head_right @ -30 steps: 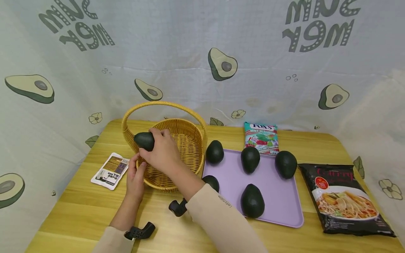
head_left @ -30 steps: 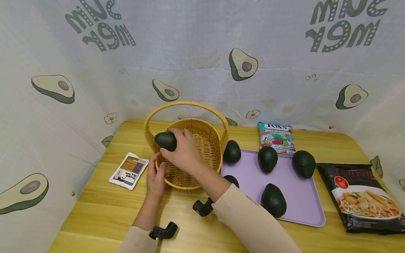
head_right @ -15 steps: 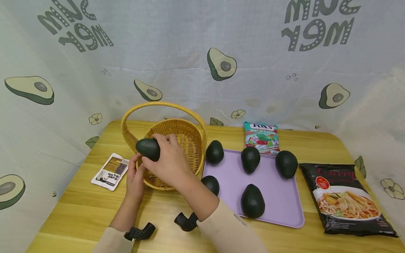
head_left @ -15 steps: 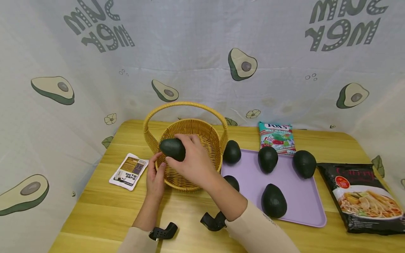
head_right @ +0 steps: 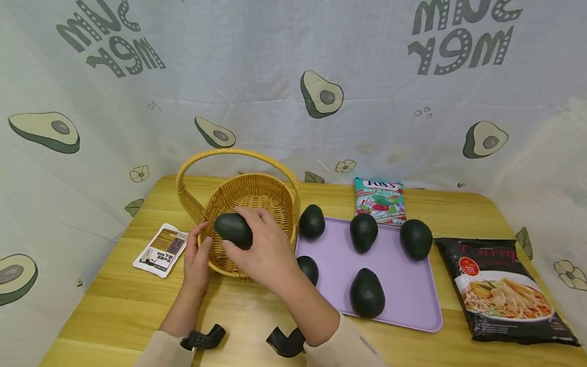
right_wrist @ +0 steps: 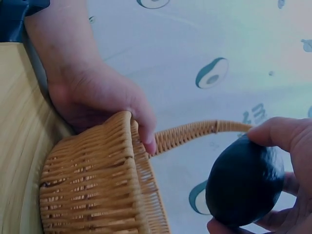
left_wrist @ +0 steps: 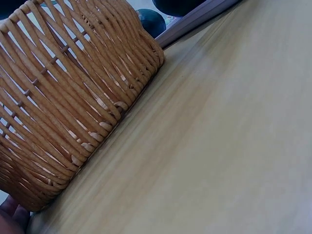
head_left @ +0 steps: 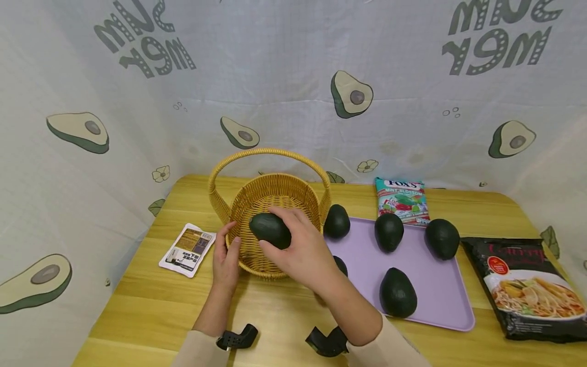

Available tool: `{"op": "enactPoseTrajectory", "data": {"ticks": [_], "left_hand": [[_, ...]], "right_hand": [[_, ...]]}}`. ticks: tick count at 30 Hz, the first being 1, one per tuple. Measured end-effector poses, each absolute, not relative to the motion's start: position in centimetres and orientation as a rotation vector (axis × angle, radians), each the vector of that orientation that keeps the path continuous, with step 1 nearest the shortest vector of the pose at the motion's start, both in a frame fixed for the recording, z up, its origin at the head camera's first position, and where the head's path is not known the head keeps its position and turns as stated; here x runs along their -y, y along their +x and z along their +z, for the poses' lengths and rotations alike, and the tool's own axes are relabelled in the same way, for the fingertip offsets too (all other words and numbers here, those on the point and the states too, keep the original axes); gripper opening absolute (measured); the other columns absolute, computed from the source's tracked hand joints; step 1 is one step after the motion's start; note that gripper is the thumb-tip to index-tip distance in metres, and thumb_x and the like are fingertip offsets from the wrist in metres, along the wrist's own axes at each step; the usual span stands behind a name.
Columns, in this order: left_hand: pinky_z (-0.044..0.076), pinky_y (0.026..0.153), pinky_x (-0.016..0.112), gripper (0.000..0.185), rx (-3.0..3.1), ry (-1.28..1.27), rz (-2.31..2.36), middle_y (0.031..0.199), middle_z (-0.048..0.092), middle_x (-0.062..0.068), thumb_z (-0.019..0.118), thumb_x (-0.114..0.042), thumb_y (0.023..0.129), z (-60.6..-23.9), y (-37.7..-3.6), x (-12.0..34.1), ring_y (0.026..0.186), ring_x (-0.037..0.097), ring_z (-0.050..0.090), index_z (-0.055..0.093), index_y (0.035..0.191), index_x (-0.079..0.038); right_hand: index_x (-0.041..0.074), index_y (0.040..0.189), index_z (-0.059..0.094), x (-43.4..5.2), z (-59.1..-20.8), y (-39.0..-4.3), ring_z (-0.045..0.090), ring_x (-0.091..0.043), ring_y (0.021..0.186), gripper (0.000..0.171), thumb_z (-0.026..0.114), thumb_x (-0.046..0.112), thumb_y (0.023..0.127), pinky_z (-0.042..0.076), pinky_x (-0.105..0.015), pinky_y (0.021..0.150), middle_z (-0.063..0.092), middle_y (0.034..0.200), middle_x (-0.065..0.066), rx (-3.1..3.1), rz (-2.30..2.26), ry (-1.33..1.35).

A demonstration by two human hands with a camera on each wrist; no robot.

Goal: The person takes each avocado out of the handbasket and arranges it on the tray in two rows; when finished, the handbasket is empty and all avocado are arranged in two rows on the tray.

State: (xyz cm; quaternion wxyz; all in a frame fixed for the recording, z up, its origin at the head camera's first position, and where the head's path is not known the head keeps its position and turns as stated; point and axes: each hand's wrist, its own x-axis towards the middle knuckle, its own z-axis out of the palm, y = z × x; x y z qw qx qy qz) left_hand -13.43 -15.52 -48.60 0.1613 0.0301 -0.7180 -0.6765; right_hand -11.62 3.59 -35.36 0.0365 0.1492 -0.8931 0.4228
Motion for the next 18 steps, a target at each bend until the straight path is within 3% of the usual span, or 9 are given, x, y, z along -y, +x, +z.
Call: {"op": "enactPoseTrajectory", "data": {"ticks": [11,18], "left_hand": [[0.030,0.107,0.011,0.041,2.032,0.115,-1.987,0.157,0.041,0.015,0.043,-0.010,0.105,-48.5,-13.3,15.4,0.145,0.024,0.034,0.046,0.145,-0.001],[0.023,0.120,0.036,0.042,2.043,0.111,-1.988,0.159,0.039,0.014,0.043,-0.009,0.105,-48.4,-13.2,15.4,0.151,0.026,0.028,0.045,0.146,-0.002]], "right_hand": [[0.036,0.142,0.057,-6.5,-35.7,-10.9,0.063,-0.020,0.102,0.063,0.081,0.043,0.084,0.054,-0.041,0.082,0.058,0.131,-0.003,2.817,1.324,0.335],[0.032,0.143,0.056,-8.5,-35.8,-10.6,0.064,-0.024,0.103,0.064,0.080,0.047,0.085,0.055,-0.043,0.082,0.056,0.134,-0.001,2.846,1.277,0.288]]}}
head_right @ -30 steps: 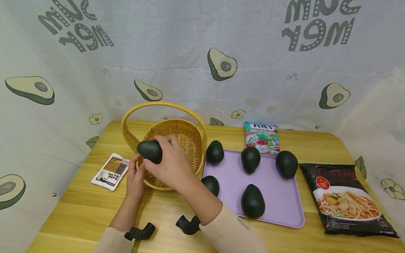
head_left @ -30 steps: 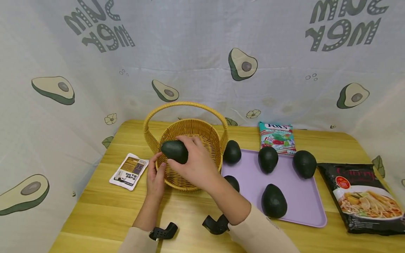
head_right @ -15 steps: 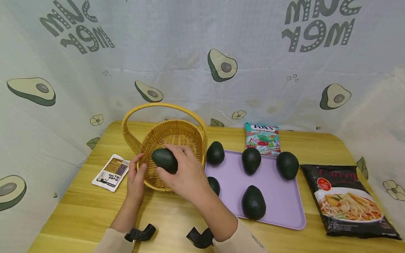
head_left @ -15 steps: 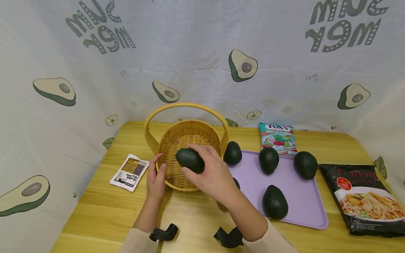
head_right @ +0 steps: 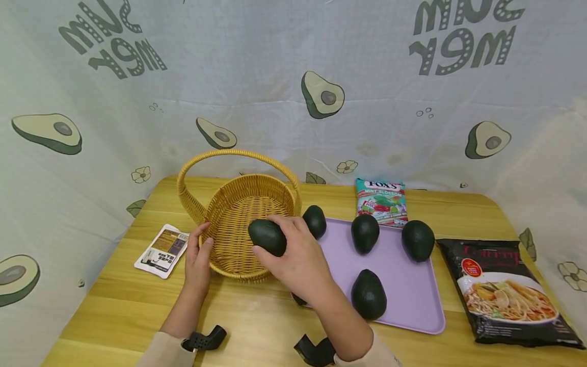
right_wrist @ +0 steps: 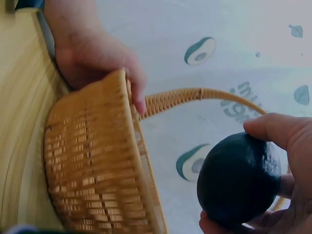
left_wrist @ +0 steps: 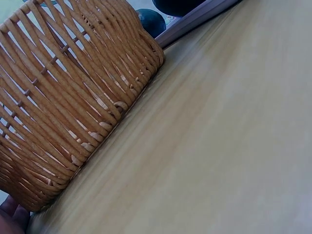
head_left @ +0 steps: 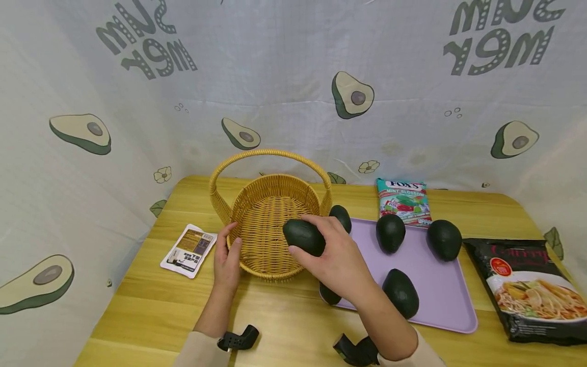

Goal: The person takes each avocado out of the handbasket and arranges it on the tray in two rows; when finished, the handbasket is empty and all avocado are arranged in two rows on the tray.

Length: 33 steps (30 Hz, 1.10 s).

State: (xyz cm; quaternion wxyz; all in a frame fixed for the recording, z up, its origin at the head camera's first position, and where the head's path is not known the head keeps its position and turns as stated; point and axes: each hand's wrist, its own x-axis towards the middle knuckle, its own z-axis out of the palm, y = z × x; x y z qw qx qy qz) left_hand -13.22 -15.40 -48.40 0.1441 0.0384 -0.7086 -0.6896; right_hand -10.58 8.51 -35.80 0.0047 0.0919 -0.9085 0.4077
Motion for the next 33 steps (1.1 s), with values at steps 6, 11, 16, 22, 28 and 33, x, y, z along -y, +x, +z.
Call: {"op": "enactPoseTrajectory", "data": {"ticks": [6,11,16,22,28,33], "left_hand": [[0.027,0.116,0.026,0.042,2.031,0.108,-1.993,0.158,0.040,0.015,0.043,-0.007,0.104,-48.6,-13.3,15.3,0.149,0.026,0.031,0.045,0.146,-0.001],[0.031,0.106,0.012,0.043,2.024,0.113,-2.014,0.159,0.039,0.015,0.043,-0.007,0.104,-48.6,-13.3,15.3,0.146,0.028,0.035,0.044,0.146,0.000],[0.029,0.114,0.020,0.043,2.027,0.121,-2.022,0.158,0.040,0.012,0.043,-0.007,0.104,-48.5,-13.2,15.3,0.148,0.026,0.033,0.045,0.146,-0.002],[0.029,0.112,0.018,0.042,2.032,0.134,-2.025,0.160,0.038,0.011,0.043,-0.008,0.104,-48.4,-13.1,15.4,0.148,0.025,0.033,0.045,0.146,-0.003],[0.029,0.111,0.017,0.042,2.030,0.138,-2.036,0.160,0.038,0.009,0.042,-0.009,0.105,-48.4,-13.2,15.3,0.149,0.023,0.032,0.045,0.147,-0.003],[0.027,0.114,0.022,0.042,2.043,0.146,-2.030,0.160,0.039,0.009,0.042,-0.009,0.105,-48.3,-13.2,15.3,0.149,0.022,0.031,0.045,0.147,-0.005]], "right_hand": [[0.034,0.149,0.049,-11.1,-35.9,-10.2,0.064,-0.026,0.110,0.064,0.074,0.044,0.091,0.055,-0.050,0.087,0.056,0.139,-0.002,2.850,1.205,0.266],[0.039,0.155,0.040,-13.8,-36.2,-9.4,0.059,-0.032,0.124,0.063,0.065,0.048,0.098,0.050,-0.058,0.095,0.051,0.147,-0.008,2.901,1.152,0.232],[0.038,0.157,0.038,-16.3,-36.1,-8.8,0.056,-0.038,0.127,0.060,0.057,0.051,0.101,0.048,-0.061,0.094,0.048,0.148,-0.012,2.949,1.087,0.155],[0.032,0.158,0.038,-19.2,-36.2,-8.8,0.053,-0.043,0.122,0.063,0.055,0.054,0.101,0.047,-0.062,0.088,0.043,0.149,-0.019,3.019,1.060,0.047],[0.025,0.156,0.043,-22.3,-37.1,-8.3,0.049,-0.050,0.123,0.063,0.061,0.049,0.100,0.047,-0.068,0.085,0.044,0.146,-0.029,2.981,0.995,-0.030],[0.019,0.156,0.042,-24.9,-37.6,-7.9,0.048,-0.054,0.119,0.063,0.062,0.041,0.101,0.047,-0.064,0.080,0.043,0.143,-0.034,2.961,1.007,-0.113]]}}
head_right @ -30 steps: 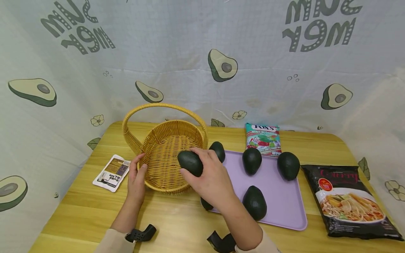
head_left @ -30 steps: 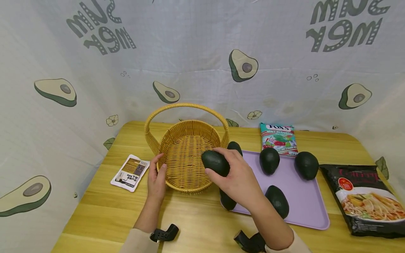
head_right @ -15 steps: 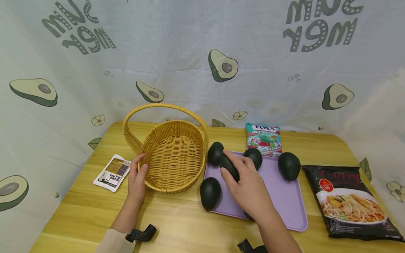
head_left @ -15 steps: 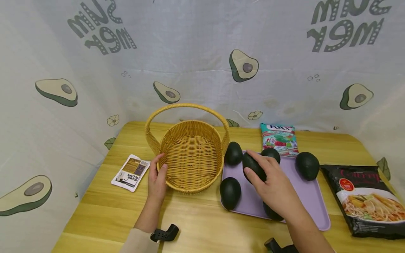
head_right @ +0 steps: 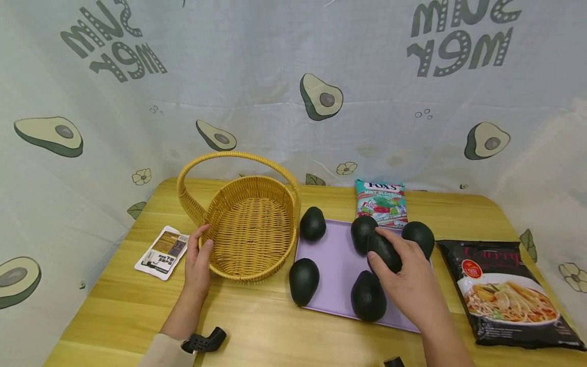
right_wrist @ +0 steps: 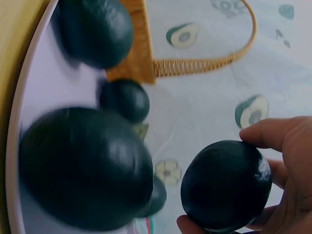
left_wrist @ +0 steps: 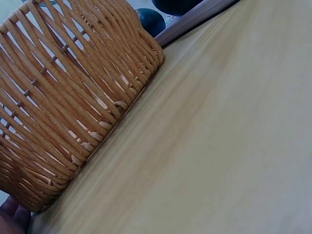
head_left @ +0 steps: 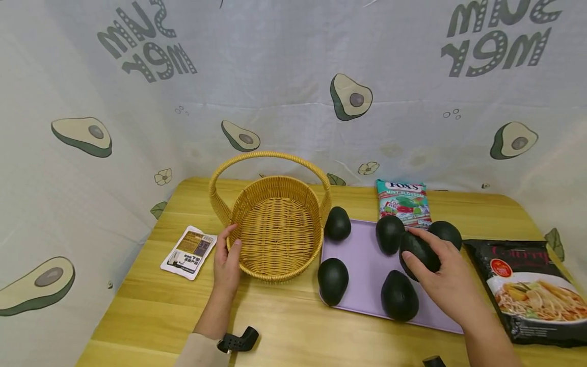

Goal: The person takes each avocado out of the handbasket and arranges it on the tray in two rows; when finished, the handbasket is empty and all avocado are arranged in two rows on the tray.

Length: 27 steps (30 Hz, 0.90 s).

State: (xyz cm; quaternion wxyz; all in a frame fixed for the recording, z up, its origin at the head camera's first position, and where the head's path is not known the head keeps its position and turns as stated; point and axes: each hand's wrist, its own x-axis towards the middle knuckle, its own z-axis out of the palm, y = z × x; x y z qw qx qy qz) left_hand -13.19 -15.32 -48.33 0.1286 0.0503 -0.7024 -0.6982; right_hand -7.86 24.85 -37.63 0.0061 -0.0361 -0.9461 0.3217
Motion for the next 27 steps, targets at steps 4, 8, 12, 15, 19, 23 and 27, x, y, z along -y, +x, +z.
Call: {"op": "enactPoseTrajectory", "data": {"ticks": [4,8,12,15,19,23,27], "left_hand": [[0.026,0.118,0.030,0.042,2.049,0.146,-2.030,0.160,0.039,0.008,0.042,-0.010,0.105,-48.4,-13.2,15.4,0.149,0.022,0.031,0.044,0.147,-0.004],[0.018,0.124,0.045,0.042,2.040,0.118,-2.033,0.163,0.034,0.010,0.041,-0.008,0.105,-48.5,-13.1,15.4,0.153,0.022,0.023,0.043,0.147,-0.002],[0.015,0.125,0.049,0.042,2.030,0.098,-2.045,0.164,0.031,0.010,0.040,-0.007,0.106,-48.5,-13.1,15.4,0.155,0.023,0.020,0.042,0.147,-0.001],[0.015,0.125,0.050,0.042,2.033,0.093,-2.048,0.165,0.030,0.010,0.040,-0.008,0.106,-48.6,-13.1,15.4,0.155,0.023,0.019,0.042,0.147,-0.002],[0.011,0.126,0.051,0.042,2.038,0.088,-2.051,0.167,0.026,0.010,0.040,-0.010,0.106,-48.6,-13.1,15.5,0.157,0.024,0.013,0.041,0.148,-0.002],[0.010,0.126,0.052,0.043,2.040,0.090,-2.054,0.167,0.024,0.010,0.040,-0.010,0.106,-48.6,-13.1,15.5,0.158,0.024,0.011,0.040,0.148,-0.001],[0.012,0.126,0.051,0.043,2.034,0.091,-2.052,0.166,0.027,0.011,0.040,-0.008,0.106,-48.6,-13.1,15.5,0.157,0.024,0.014,0.041,0.148,0.000]], "right_hand": [[0.018,0.159,0.037,-26.9,-37.9,-7.6,0.043,-0.058,0.123,0.065,0.061,0.036,0.101,0.046,-0.069,0.080,0.039,0.148,-0.038,2.985,0.982,-0.159],[0.015,0.160,0.032,-29.1,-38.6,-7.3,0.043,-0.058,0.116,0.067,0.059,0.027,0.100,0.049,-0.059,0.071,0.034,0.146,-0.042,3.001,0.989,-0.183],[0.011,0.160,0.031,-31.0,-39.4,-7.0,0.048,-0.055,0.107,0.068,0.058,0.023,0.098,0.045,-0.039,0.065,0.034,0.144,-0.044,3.030,0.997,-0.188],[0.008,0.159,0.031,-32.2,-40.1,-6.7,0.052,-0.056,0.103,0.068,0.059,0.022,0.098,0.043,-0.035,0.064,0.036,0.143,-0.043,3.045,1.011,-0.191],[0.004,0.158,0.029,-33.1,-40.8,-6.3,0.054,-0.060,0.105,0.070,0.061,0.027,0.100,0.048,-0.039,0.065,0.036,0.143,-0.044,3.077,1.010,-0.229],[0.001,0.158,0.027,-33.5,-41.1,-5.9,0.052,-0.062,0.108,0.079,0.063,0.040,0.100,0.053,-0.053,0.070,0.038,0.141,-0.047,3.145,0.975,-0.299],[-0.004,0.155,0.031,-33.8,-41.5,-5.5,0.055,-0.062,0.108,0.087,0.065,0.051,0.097,0.052,-0.059,0.074,0.044,0.137,-0.048,3.224,0.854,-0.298]]}}
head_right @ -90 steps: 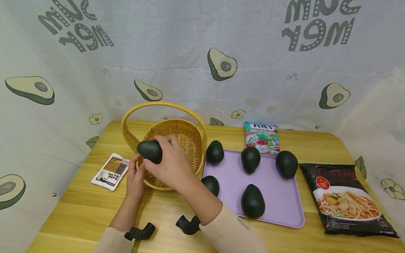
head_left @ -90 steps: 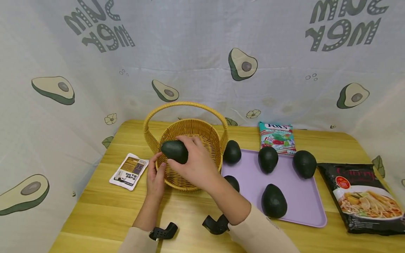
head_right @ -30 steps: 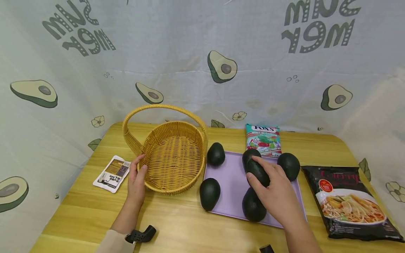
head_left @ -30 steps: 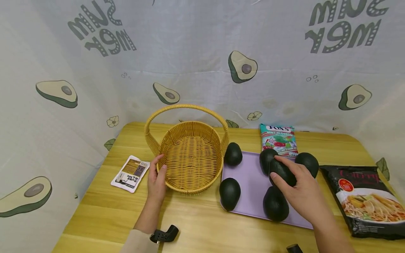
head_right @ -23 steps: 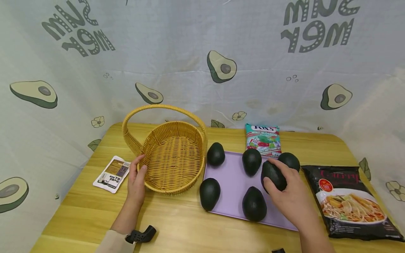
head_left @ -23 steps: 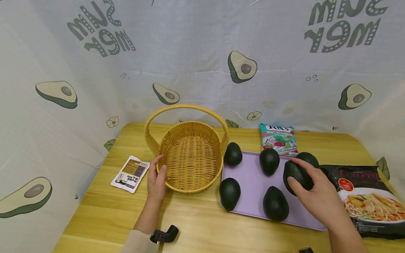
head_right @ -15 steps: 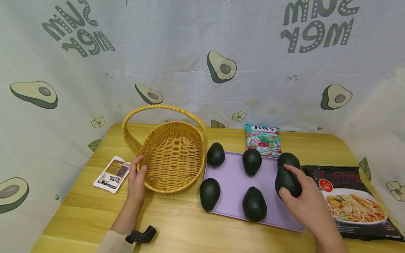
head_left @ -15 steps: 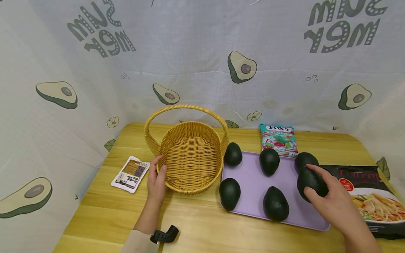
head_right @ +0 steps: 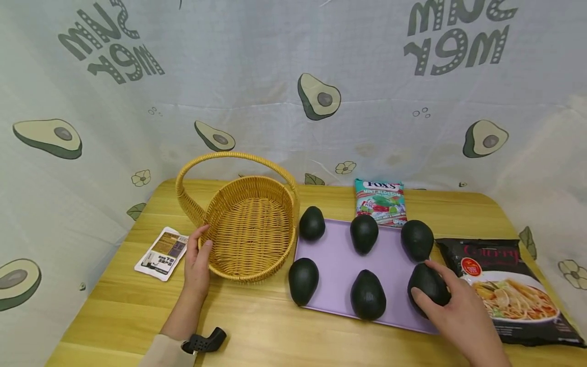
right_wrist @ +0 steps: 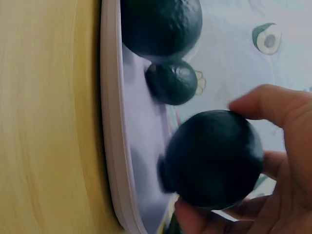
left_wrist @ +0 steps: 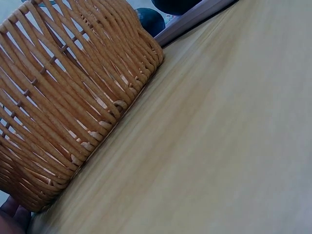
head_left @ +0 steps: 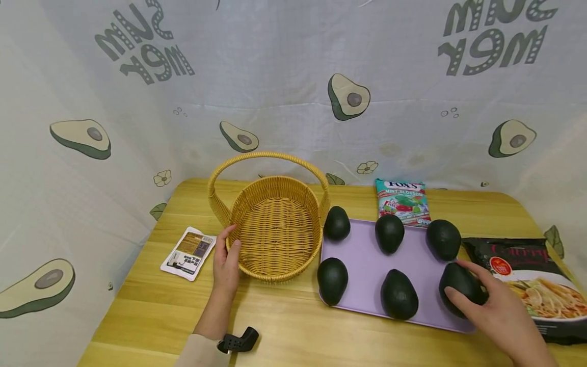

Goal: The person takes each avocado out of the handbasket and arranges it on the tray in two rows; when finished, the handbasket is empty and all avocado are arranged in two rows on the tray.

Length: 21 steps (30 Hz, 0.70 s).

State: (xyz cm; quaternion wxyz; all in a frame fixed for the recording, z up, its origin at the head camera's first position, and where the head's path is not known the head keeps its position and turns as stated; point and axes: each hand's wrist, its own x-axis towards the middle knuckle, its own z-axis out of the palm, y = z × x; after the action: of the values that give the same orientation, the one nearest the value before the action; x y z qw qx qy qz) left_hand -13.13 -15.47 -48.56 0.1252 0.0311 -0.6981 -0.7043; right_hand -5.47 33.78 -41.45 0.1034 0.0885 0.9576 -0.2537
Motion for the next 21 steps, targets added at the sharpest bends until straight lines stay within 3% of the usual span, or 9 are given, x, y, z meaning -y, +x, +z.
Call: {"op": "enactPoseTrajectory", "data": {"ticks": [11,21], "left_hand": [[0.011,0.126,0.053,0.042,2.053,0.100,-2.036,0.167,0.026,0.009,0.041,-0.011,0.106,-48.6,-13.0,15.6,0.158,0.024,0.012,0.042,0.148,-0.004],[0.011,0.126,0.051,0.043,2.040,0.098,-2.045,0.166,0.028,0.010,0.041,-0.010,0.106,-48.7,-13.1,15.5,0.157,0.024,0.014,0.041,0.148,-0.002]], "right_hand": [[-0.010,0.151,0.031,-35.2,-41.9,-5.4,0.050,-0.063,0.110,0.099,0.060,0.065,0.094,0.048,-0.067,0.082,0.038,0.134,-0.052,-2.688,-0.558,0.279],[-0.011,0.146,0.036,-34.9,-42.2,-5.4,0.052,-0.064,0.107,0.098,0.061,0.066,0.092,0.049,-0.068,0.081,0.048,0.126,-0.050,-2.651,-0.488,0.254]]}}
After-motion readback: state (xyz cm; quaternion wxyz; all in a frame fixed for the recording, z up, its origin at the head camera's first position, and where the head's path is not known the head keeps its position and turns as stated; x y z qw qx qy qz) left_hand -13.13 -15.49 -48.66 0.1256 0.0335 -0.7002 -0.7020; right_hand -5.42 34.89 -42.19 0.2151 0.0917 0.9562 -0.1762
